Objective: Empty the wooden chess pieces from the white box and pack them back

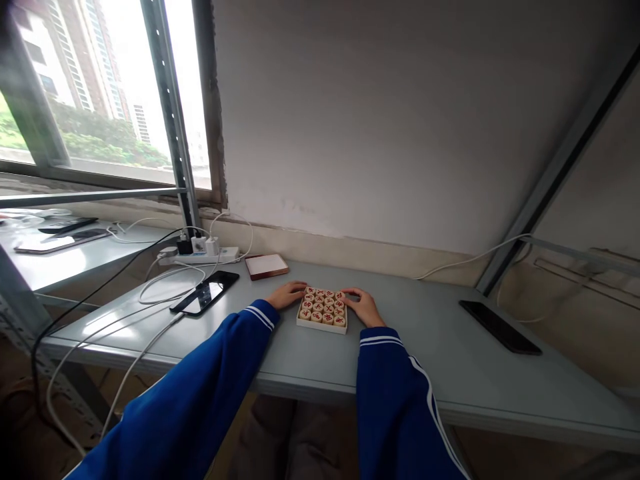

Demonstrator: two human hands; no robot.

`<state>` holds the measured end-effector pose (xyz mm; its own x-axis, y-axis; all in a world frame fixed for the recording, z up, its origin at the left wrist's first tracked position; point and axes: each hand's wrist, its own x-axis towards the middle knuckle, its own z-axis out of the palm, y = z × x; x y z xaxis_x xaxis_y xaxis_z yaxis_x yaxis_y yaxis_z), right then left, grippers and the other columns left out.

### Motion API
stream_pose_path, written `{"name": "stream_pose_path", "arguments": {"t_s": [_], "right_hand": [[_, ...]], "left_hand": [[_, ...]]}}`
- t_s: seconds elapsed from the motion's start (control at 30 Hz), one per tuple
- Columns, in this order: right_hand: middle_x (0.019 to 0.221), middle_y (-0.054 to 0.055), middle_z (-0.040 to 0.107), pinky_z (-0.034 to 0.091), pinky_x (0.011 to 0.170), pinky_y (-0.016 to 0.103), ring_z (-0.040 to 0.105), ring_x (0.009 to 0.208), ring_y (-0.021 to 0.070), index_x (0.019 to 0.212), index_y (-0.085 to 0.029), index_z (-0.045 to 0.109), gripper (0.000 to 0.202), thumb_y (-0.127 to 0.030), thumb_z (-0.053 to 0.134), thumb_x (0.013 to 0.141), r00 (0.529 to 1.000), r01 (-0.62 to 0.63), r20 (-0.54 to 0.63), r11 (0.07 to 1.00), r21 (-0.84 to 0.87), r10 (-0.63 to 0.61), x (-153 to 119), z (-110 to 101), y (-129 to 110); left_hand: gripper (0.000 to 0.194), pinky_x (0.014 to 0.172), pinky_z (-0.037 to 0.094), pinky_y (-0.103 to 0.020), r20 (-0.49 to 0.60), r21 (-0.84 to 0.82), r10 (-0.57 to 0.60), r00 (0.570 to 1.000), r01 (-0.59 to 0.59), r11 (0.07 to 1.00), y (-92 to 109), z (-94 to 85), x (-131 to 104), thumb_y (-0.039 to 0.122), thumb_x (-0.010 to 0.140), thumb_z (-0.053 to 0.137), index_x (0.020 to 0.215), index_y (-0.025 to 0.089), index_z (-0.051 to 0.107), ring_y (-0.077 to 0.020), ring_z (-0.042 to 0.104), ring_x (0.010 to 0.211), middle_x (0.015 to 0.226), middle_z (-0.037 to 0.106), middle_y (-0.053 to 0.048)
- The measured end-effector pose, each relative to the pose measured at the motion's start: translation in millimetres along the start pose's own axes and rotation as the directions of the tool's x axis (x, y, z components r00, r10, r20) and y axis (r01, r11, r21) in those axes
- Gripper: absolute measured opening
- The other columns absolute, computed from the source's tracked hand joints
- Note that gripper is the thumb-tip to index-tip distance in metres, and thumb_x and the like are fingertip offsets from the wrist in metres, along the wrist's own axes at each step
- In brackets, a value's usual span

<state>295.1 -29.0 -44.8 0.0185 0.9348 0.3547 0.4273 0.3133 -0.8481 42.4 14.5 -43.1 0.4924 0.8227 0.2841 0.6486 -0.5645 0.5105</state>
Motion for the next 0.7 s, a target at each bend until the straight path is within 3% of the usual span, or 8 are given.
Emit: {"name": "stream_pose_path", "arguments": {"t_s": [0.23,0.4,0.5,0.6,0.7], "right_hand": [[0.081,0.005,0.067,0.044,0.079,0.037,0.059,0.08,0.02,0.075,-0.017,0.067,0.026,-0.033,0.07,0.054,0.999,0.031,0.008,0.998,0.05,-0.031,3.0,2.5,1.7],[0.083,0.006,0.066,0.045,0.074,0.034,0.057,0.075,0.0179,0.08,-0.016,0.065,0.035,-0.036,0.071,0.052,0.991,0.062,-0.126,0.994,0.09,-0.05,4.5,-1.0,-1.7],[0.086,0.008,0.066,0.044,0.074,0.034,0.058,0.078,0.0187,0.085,-0.015,0.064,0.038,-0.039,0.069,0.055,0.974,0.024,-0.227,0.995,0.1,0.0,5.9,-9.7,3.5],[0.08,0.006,0.066,0.042,0.076,0.036,0.058,0.079,0.0208,0.081,-0.016,0.065,0.033,-0.04,0.065,0.059,0.949,-0.081,-0.309,0.996,-0.033,0.067,3.9,-18.3,13.2],[0.074,0.005,0.065,0.038,0.077,0.039,0.057,0.078,0.0221,0.074,-0.021,0.066,0.021,-0.039,0.059,0.067,0.937,-0.168,-0.346,0.917,-0.363,0.034,-1.2,-21.7,18.6]], "left_hand": [[0.04,0.101,0.029,-0.032,0.011,-0.019,0.009,1.0,-0.008,1.0,-2.2,1.4,1.4,0.039,0.084,0.039,0.113,0.018,0.057,-0.0195,0.044,0.115,0.123,0.051,-0.006],[0.038,0.1,0.031,-0.034,-0.109,0.0,0.044,0.993,-0.044,0.999,-5.4,0.1,3.2,0.025,0.085,0.037,0.117,0.013,0.053,-0.0207,0.045,0.115,0.125,0.049,-0.01],[0.035,0.099,0.031,-0.038,-0.17,0.026,0.088,0.981,-0.085,0.996,-3.5,-4.3,1.0,0.021,0.083,0.043,0.116,0.016,0.054,-0.0218,0.046,0.112,0.125,0.049,-0.01],[0.035,0.099,0.03,-0.04,-0.239,0.064,0.148,0.96,-0.137,0.989,0.9,-9.0,-3.0,0.019,0.081,0.047,0.115,0.022,0.055,-0.0221,0.043,0.114,0.128,0.046,-0.006],[0.032,0.099,0.03,-0.04,-0.307,0.11,0.214,0.927,-0.188,0.976,5.6,-13.0,-6.3,0.023,0.082,0.048,0.113,0.025,0.056,-0.0222,0.042,0.114,0.129,0.044,-0.005]]}}
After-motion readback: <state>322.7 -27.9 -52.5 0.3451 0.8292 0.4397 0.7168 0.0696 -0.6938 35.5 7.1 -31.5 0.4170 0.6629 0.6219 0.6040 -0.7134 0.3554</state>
